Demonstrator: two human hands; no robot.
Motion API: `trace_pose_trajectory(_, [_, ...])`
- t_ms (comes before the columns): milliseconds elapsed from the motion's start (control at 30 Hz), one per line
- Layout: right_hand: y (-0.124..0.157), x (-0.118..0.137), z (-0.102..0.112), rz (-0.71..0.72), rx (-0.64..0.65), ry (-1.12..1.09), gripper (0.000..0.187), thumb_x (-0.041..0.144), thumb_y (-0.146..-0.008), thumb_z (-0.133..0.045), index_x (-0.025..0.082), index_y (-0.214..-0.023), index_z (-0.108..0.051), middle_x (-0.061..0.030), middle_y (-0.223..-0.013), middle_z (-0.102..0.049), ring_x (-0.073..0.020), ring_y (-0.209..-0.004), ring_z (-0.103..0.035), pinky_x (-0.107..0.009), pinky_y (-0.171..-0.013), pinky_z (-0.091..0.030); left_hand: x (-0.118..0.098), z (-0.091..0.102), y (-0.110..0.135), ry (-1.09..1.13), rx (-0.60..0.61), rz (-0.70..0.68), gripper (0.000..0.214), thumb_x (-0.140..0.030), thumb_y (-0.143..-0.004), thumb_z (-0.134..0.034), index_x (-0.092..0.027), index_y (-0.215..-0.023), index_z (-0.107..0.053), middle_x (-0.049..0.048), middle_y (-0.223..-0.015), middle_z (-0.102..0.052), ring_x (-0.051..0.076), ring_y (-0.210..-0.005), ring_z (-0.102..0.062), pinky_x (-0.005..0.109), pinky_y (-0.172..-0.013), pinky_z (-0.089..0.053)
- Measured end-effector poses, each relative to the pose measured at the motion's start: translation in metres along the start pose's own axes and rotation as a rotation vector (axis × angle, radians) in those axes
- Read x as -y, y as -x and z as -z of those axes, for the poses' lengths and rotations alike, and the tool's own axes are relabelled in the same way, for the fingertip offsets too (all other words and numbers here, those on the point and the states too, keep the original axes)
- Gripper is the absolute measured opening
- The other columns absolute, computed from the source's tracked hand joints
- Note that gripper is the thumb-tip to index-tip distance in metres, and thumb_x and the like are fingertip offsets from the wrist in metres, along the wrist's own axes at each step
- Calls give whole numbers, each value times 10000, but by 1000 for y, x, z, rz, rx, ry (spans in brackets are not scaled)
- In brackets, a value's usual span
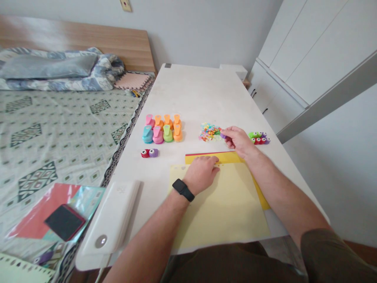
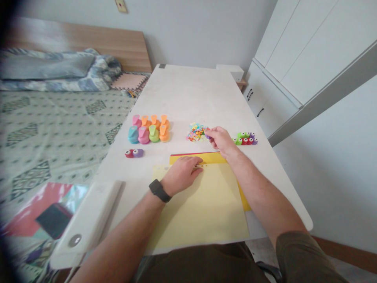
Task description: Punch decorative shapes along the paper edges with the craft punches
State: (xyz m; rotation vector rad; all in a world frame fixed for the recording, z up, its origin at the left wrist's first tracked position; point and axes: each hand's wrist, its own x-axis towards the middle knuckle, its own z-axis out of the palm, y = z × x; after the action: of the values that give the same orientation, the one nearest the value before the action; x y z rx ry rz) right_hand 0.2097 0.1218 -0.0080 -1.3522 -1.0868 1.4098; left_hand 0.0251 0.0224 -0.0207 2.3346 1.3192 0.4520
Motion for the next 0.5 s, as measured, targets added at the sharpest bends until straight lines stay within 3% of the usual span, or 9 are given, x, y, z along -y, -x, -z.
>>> trace_pose_trajectory(300, [-3,-3,1,9,7,31,311,347,-716,-820,214,-751,-541,30,-579,-572,-55,-403,-350,-200,-356,-161,1,0,0,-2,1,1,203,-278,-960,-588,-176,-1119,-662,103,-1064,-756,258,-1018,-708,371,-908,-534])
trace_pose_trajectory(500, [-2,-1,0,18,5,12,344,480,-777,-781,203,-748,-579,31,-553,-521,-67,-412,-373,-208,-357,-199,1,0,0,0,-2,-5,201,-276,-955,-594,-171,-1111,-665,108,-1063,-755,262,-1008,-708,372,-897,-536])
